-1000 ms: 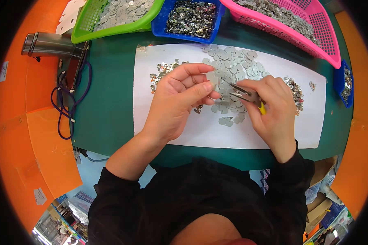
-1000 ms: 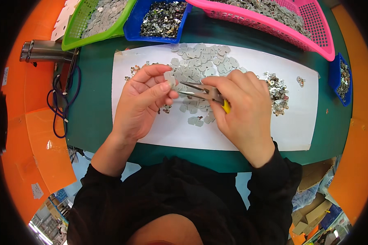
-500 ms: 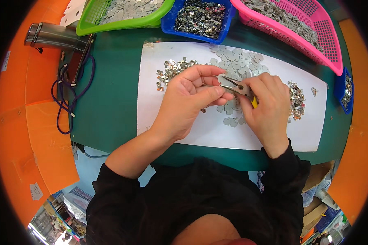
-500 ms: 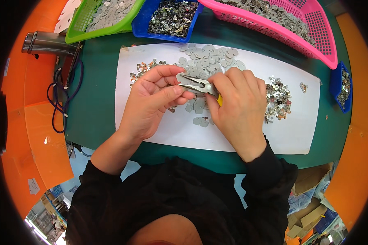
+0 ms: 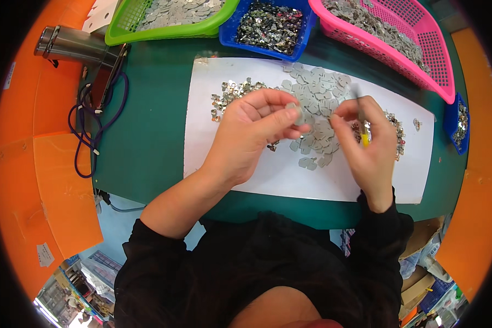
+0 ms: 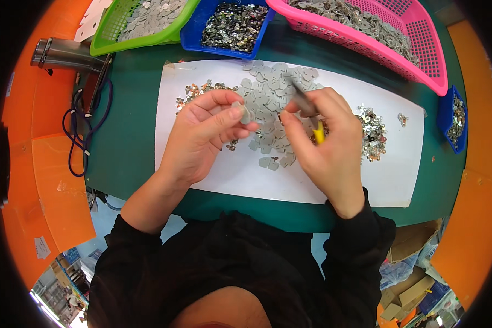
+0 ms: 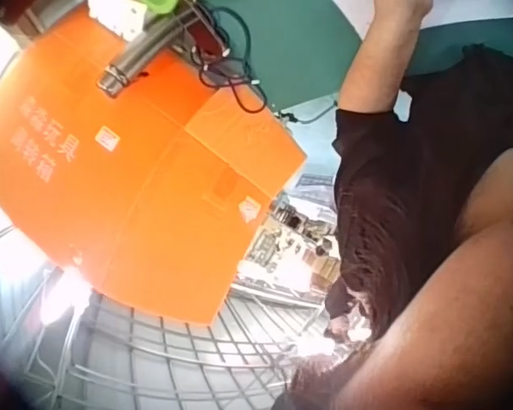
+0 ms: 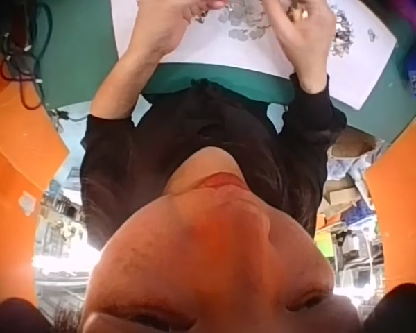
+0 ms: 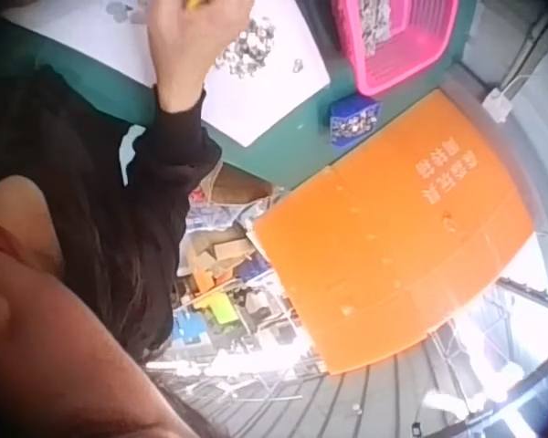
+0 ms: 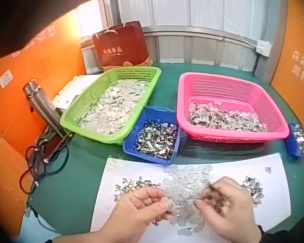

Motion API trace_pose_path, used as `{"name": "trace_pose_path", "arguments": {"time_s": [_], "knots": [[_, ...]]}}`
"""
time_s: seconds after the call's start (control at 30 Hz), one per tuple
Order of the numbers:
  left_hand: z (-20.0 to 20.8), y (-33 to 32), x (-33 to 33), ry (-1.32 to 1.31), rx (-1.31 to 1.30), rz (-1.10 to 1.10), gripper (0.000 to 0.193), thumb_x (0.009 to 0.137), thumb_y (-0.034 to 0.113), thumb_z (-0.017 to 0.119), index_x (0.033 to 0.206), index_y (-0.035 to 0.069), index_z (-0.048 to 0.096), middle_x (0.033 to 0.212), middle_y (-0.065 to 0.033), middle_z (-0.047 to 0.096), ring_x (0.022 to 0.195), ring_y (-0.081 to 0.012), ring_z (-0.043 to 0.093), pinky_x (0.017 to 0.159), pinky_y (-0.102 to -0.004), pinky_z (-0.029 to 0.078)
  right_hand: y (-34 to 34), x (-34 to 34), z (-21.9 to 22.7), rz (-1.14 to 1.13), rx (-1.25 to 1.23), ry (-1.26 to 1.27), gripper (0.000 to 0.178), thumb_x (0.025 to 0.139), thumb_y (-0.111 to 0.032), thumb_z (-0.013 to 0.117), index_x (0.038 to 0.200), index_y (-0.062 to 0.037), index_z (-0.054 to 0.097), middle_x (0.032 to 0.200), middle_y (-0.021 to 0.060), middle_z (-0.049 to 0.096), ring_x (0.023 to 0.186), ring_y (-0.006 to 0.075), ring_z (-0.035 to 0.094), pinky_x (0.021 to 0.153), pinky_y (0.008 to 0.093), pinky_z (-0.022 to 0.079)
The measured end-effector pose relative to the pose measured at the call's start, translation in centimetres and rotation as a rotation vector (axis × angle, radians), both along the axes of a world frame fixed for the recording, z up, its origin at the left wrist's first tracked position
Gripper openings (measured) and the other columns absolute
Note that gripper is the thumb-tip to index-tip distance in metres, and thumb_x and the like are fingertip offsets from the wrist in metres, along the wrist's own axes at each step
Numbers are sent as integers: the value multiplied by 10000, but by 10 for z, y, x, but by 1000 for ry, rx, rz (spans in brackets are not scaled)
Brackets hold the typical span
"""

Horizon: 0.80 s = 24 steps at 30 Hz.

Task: Assembling or cleaning small metallic components using pliers at a factory workbench.

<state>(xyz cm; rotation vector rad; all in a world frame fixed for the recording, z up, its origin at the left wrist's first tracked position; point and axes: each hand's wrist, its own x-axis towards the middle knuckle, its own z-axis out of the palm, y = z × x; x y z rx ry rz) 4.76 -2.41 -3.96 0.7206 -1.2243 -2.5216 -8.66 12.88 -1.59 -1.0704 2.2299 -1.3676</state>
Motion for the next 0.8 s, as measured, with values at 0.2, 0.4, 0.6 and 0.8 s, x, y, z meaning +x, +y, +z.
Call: {"name": "trace_pose_path", "arguments": {"time_s": [0.2, 0.4, 0.6, 0.8], "knots": [[1, 16, 3, 139, 345, -116, 109, 932, 73, 667, 1018, 20, 626, 1048, -109, 692, 917, -174, 680, 847, -307, 560, -2, 13, 7, 37, -256, -309, 126, 811, -11, 670, 913, 30, 608, 842, 67, 619, 801, 160, 586, 759, 285, 451], [1, 12, 9, 208, 171, -232, 76, 927, 63, 671, 983, 42, 625, 1060, -98, 684, 967, -171, 669, 871, -335, 570, -2, 9, -1, 241, -205, -149, 104, 827, 9, 628, 930, 7, 616, 879, 63, 590, 801, 141, 575, 709, 260, 445], [4, 8, 8, 188, 244, -249, 96, 920, 58, 679, 979, 11, 621, 945, -122, 699, 863, -184, 696, 783, -292, 582, 0, 12, 7, 244, -174, -484, 61, 899, -1, 614, 956, 17, 619, 913, 58, 596, 799, 114, 598, 719, 236, 467], [2, 13, 8, 156, 391, -192, 92, 933, 82, 669, 1003, 40, 625, 971, -110, 696, 864, -192, 695, 756, -271, 575, 5, 14, -2, 153, -270, -392, 87, 930, -64, 587, 995, -10, 567, 986, 84, 549, 890, 134, 521, 801, 257, 423]]}}
